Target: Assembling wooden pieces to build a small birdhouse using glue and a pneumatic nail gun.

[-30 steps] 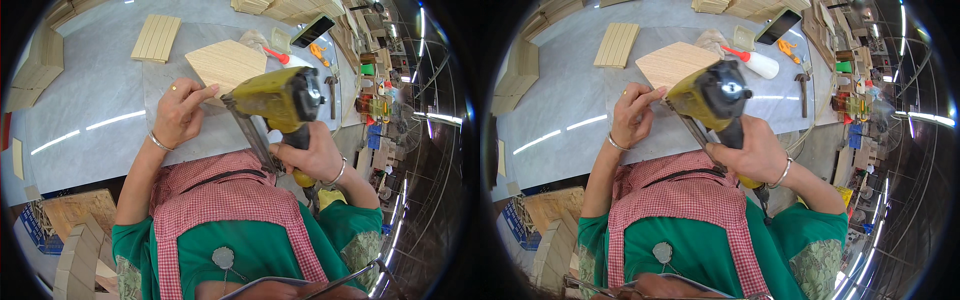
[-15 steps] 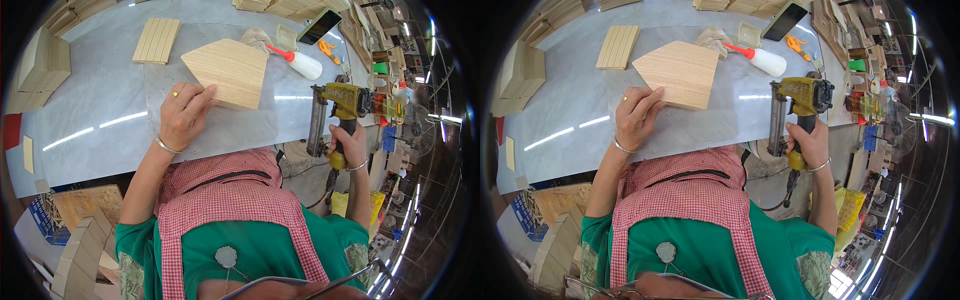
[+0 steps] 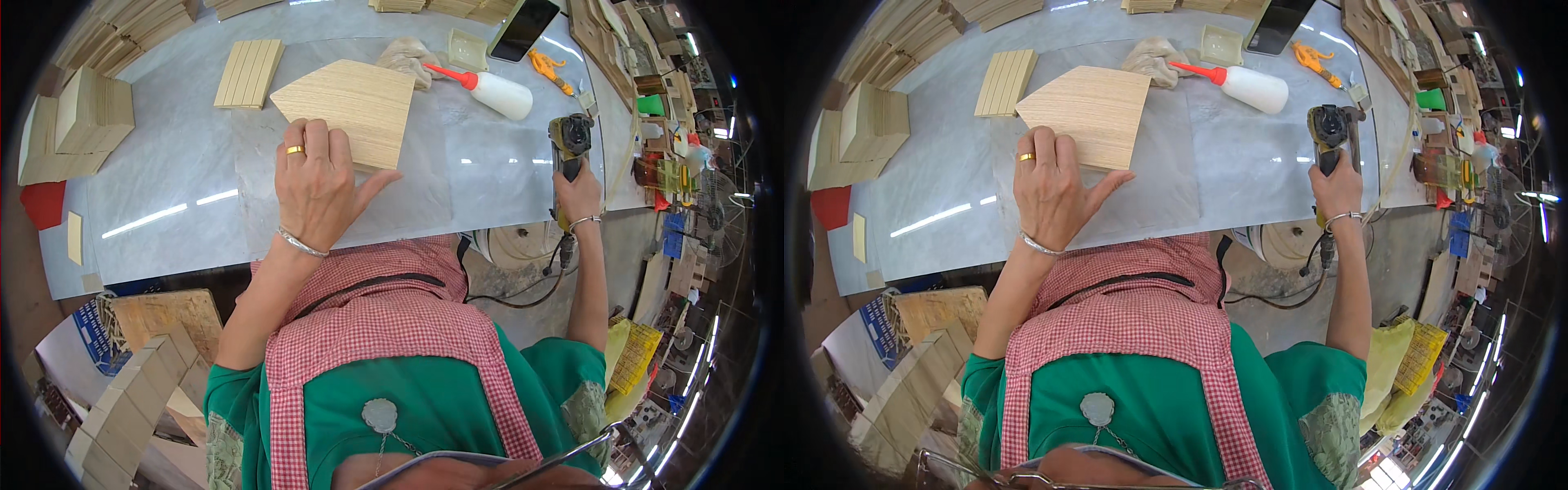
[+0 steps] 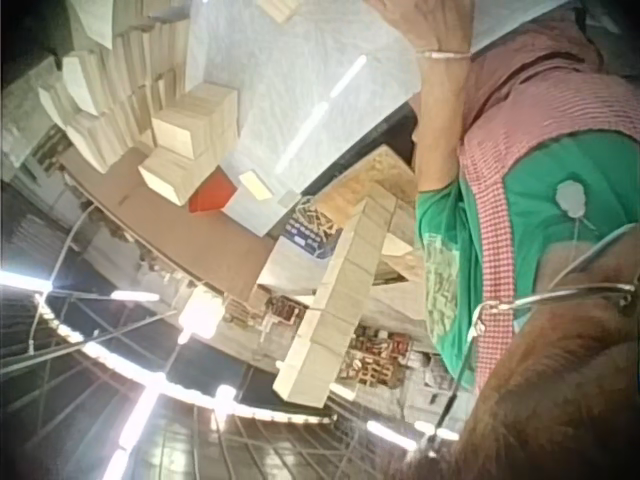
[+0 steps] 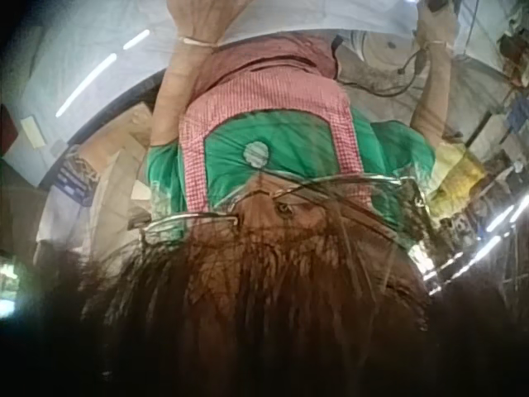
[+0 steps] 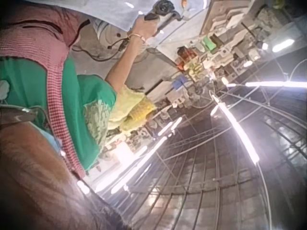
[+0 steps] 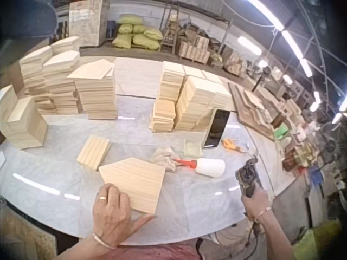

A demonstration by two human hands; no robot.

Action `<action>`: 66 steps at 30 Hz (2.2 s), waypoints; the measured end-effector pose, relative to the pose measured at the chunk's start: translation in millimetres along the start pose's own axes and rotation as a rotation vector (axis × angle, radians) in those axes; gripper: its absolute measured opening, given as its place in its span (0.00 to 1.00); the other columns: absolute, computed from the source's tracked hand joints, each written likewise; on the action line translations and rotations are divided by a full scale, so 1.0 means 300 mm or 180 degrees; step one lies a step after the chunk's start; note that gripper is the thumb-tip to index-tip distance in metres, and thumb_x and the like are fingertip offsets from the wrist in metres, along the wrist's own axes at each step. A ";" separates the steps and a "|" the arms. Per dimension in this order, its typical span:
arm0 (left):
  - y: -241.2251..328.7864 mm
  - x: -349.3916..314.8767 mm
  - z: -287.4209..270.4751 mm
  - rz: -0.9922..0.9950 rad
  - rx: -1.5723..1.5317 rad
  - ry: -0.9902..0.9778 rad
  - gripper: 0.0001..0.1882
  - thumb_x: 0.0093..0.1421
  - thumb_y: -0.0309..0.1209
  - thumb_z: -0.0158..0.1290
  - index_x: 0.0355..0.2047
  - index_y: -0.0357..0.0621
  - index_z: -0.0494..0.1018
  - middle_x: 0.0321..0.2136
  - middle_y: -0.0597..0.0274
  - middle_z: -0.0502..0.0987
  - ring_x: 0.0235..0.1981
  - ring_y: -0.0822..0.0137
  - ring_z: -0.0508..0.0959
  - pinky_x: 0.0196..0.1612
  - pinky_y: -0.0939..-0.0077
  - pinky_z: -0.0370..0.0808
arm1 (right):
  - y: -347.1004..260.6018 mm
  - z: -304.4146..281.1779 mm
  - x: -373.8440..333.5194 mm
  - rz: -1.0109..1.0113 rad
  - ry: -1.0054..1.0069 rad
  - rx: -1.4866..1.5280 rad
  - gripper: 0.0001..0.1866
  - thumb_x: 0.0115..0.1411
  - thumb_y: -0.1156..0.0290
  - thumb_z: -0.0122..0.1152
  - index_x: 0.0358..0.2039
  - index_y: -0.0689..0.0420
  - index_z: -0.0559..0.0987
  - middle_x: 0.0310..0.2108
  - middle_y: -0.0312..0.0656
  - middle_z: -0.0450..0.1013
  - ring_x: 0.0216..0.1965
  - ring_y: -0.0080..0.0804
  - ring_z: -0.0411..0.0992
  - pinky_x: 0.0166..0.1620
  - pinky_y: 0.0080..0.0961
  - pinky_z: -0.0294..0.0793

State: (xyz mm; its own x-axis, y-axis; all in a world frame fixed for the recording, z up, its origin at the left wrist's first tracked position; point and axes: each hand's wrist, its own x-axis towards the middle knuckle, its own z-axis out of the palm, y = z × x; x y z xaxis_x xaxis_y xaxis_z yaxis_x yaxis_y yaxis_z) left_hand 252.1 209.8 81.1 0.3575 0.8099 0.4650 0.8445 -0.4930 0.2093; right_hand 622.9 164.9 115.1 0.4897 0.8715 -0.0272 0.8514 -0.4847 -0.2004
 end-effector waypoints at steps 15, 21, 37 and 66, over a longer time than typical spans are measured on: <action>-0.110 -0.003 -0.050 0.0371 -0.0598 -0.0049 0.13 0.49 0.23 0.58 0.36 0.35 0.73 0.35 0.55 0.72 0.39 0.54 0.75 0.40 0.66 0.74 | 0.117 0.081 0.154 0.0041 0.0199 -0.0879 0.24 0.49 0.64 0.56 0.46 0.61 0.69 0.29 0.62 0.75 0.34 0.60 0.74 0.39 0.50 0.73; -0.139 0.240 -0.138 0.0095 -0.1432 -0.0981 0.09 0.51 0.27 0.59 0.33 0.39 0.76 0.28 0.57 0.74 0.32 0.57 0.77 0.35 0.69 0.73 | 0.117 0.130 0.183 0.0336 0.0086 -0.1077 0.31 0.52 0.61 0.61 0.52 0.61 0.60 0.30 0.58 0.76 0.34 0.54 0.76 0.38 0.45 0.75; -0.069 0.707 0.431 0.0264 -0.0015 -0.3030 0.20 0.54 0.44 0.55 0.31 0.35 0.76 0.32 0.45 0.78 0.37 0.47 0.77 0.40 0.61 0.74 | 0.021 0.109 0.139 -0.0191 0.0503 -0.0093 0.26 0.53 0.56 0.61 0.49 0.56 0.71 0.33 0.46 0.75 0.33 0.44 0.76 0.36 0.37 0.74; -0.328 0.323 0.053 -0.1116 -0.2549 -0.1652 0.12 0.61 0.28 0.53 0.44 0.36 0.74 0.35 0.66 0.76 0.37 0.77 0.73 0.44 0.82 0.70 | -0.555 0.371 -0.226 -0.1333 -0.0799 0.3673 0.17 0.54 0.75 0.63 0.45 0.60 0.72 0.35 0.40 0.74 0.32 0.22 0.74 0.32 0.18 0.75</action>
State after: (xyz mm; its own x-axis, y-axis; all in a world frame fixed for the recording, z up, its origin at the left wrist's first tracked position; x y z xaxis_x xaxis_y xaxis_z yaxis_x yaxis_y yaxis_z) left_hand 209.9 341.8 91.8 0.4308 0.8938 -0.1244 0.4877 -0.1147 0.8654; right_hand 427.1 194.9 41.2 0.0641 0.9943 0.0856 0.2098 0.0704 -0.9752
